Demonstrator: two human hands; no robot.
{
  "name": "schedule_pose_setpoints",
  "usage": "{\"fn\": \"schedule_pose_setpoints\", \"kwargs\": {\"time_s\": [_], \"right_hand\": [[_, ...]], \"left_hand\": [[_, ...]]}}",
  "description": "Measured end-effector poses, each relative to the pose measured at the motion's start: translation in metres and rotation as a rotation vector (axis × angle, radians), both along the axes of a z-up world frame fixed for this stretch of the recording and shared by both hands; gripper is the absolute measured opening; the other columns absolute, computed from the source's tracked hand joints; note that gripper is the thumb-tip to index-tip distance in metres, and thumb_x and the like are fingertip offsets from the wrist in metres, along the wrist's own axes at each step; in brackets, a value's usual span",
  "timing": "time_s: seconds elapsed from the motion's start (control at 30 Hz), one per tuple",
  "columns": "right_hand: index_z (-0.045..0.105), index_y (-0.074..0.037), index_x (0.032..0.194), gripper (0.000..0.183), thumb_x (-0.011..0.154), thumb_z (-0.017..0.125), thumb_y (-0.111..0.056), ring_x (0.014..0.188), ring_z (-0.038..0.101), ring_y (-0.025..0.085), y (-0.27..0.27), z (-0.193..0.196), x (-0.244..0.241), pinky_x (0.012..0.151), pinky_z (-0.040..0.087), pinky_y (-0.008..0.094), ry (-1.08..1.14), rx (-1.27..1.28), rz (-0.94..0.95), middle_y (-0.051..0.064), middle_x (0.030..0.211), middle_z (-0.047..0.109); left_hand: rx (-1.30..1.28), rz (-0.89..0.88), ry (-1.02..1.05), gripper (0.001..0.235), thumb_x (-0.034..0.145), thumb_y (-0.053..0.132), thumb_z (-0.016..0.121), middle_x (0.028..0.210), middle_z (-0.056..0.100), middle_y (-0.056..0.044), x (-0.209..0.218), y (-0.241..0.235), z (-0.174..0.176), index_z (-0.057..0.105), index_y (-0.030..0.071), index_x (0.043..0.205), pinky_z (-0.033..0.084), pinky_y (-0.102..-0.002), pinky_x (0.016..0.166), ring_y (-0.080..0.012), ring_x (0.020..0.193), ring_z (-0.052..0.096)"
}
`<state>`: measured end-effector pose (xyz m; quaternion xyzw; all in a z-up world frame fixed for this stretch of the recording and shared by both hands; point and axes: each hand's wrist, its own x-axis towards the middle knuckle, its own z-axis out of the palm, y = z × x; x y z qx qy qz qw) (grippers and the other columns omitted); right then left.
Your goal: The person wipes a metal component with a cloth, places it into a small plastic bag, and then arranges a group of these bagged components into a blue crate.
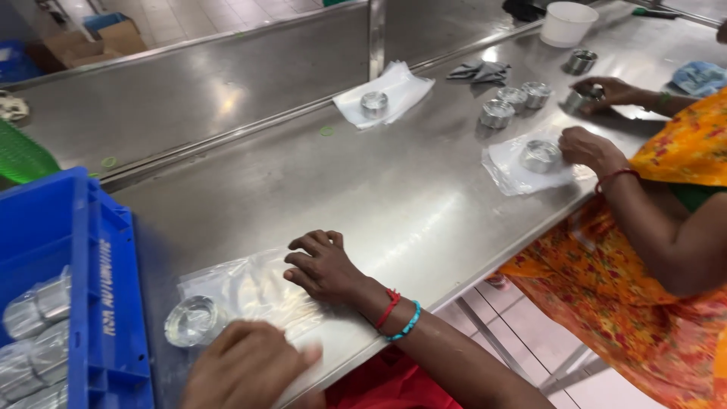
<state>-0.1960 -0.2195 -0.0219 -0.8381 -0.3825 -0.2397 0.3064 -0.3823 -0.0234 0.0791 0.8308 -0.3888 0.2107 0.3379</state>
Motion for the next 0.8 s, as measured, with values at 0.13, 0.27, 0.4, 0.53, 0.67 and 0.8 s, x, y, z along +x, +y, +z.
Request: {"fn": "schedule_pose_setpoints", "kwargs": {"time_s": [0.13,0.27,0.4,0.53,0.67,0.8], "right_hand": [[0.073,-0.011,0.109,0.028,0.101,0.063,-0.037,0.119,0.054,0.026,-0.002,0.002,0.001,0.104,0.033,0.049,0.012,0.008,0.016,0.006,0.122,0.067],[0.073,-0.010,0.109,0.029,0.102,0.063,-0.036,0.121,0.054,0.027,0.003,-0.004,0.003,0.104,0.033,0.049,0.006,-0.004,0.016,0.008,0.122,0.066],[0.073,-0.010,0.108,0.030,0.104,0.061,-0.037,0.120,0.055,0.025,0.000,-0.007,0.004,0.104,0.033,0.048,0.034,-0.027,-0.005,0.007,0.121,0.067],[0.073,-0.011,0.108,0.030,0.103,0.061,-0.038,0.119,0.056,0.024,0.000,-0.010,0.007,0.103,0.033,0.048,0.036,-0.022,-0.032,0.007,0.120,0.067],[0.073,-0.012,0.106,0.029,0.103,0.061,-0.039,0.119,0.056,0.024,0.000,-0.010,0.004,0.105,0.033,0.048,0.006,-0.023,-0.024,0.006,0.119,0.066],[0.072,-0.013,0.103,0.030,0.102,0.062,-0.042,0.119,0.056,0.024,0.003,-0.009,0.001,0.105,0.034,0.047,-0.002,-0.008,0.004,0.005,0.120,0.067]], "left_hand": [[-0.010,0.031,-0.007,0.041,0.080,0.019,0.085,0.080,0.074,-0.001,0.039,-0.012,-0.021,0.072,0.012,0.118,0.060,-0.037,0.080,-0.0144,0.079,0.075],[0.023,-0.003,0.212,0.040,0.075,0.014,0.086,0.075,0.076,-0.002,0.032,-0.009,-0.075,0.074,0.011,0.114,0.059,-0.036,0.075,-0.0167,0.073,0.076],[0.099,0.009,0.334,0.039,0.072,0.017,0.088,0.072,0.076,0.000,0.032,-0.012,-0.108,0.075,0.014,0.110,0.058,-0.037,0.073,-0.0178,0.070,0.075],[0.155,-0.034,0.348,0.036,0.075,0.023,0.086,0.074,0.075,0.001,0.041,-0.016,-0.153,0.075,0.016,0.109,0.057,-0.036,0.072,-0.0165,0.072,0.075],[0.224,-0.039,0.242,0.034,0.084,0.040,0.078,0.078,0.075,0.001,0.043,-0.022,-0.198,0.076,0.018,0.110,0.055,-0.039,0.073,-0.0180,0.080,0.076],[0.122,0.042,0.073,0.026,0.087,0.044,0.071,0.086,0.077,0.004,0.041,-0.018,-0.257,0.077,0.023,0.102,0.057,-0.039,0.081,-0.0184,0.091,0.077]]}}
